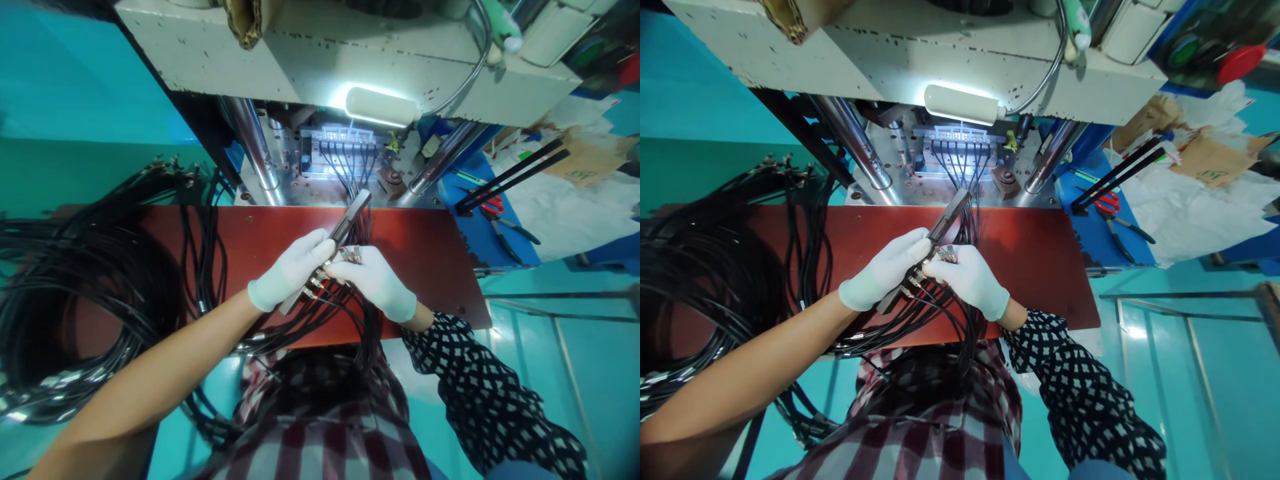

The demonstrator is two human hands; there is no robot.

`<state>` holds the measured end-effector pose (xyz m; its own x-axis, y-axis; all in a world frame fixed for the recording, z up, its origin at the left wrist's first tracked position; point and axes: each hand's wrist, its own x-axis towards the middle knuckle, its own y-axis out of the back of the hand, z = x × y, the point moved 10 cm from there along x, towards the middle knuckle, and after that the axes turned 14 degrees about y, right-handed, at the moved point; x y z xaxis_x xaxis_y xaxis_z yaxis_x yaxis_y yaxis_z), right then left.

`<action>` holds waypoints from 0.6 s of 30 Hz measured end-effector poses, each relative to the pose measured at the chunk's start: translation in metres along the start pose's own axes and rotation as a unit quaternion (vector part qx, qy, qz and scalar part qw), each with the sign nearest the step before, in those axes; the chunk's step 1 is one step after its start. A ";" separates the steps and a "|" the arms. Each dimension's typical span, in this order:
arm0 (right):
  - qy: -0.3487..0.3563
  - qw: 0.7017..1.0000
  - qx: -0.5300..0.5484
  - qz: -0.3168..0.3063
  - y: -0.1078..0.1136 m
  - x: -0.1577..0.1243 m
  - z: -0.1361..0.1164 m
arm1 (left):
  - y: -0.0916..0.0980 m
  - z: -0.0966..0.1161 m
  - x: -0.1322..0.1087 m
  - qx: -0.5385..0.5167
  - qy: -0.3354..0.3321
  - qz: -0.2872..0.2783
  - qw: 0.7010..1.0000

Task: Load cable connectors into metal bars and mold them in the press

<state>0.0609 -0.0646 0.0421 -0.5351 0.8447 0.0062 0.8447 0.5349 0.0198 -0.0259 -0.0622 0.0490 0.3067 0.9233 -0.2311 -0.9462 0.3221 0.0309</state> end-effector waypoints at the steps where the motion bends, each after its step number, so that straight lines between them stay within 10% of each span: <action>1: 0.005 1.000 -0.006 -0.002 0.000 0.000 0.000 | 0.001 0.001 -0.001 0.031 -0.006 0.013 0.999; 11: 0.061 0.992 0.002 0.111 0.017 -0.012 -0.002 | 0.007 0.000 0.000 -0.031 0.021 0.008 0.999; 18: 0.035 0.995 0.069 0.068 0.010 -0.015 0.003 | 0.002 -0.001 0.000 -0.050 0.020 -0.025 0.998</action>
<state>0.0776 -0.0713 0.0395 -0.4108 0.9091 0.0693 0.9008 0.4164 -0.1230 -0.0283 -0.0615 0.0482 0.3522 0.8963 -0.2695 -0.9357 0.3439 -0.0789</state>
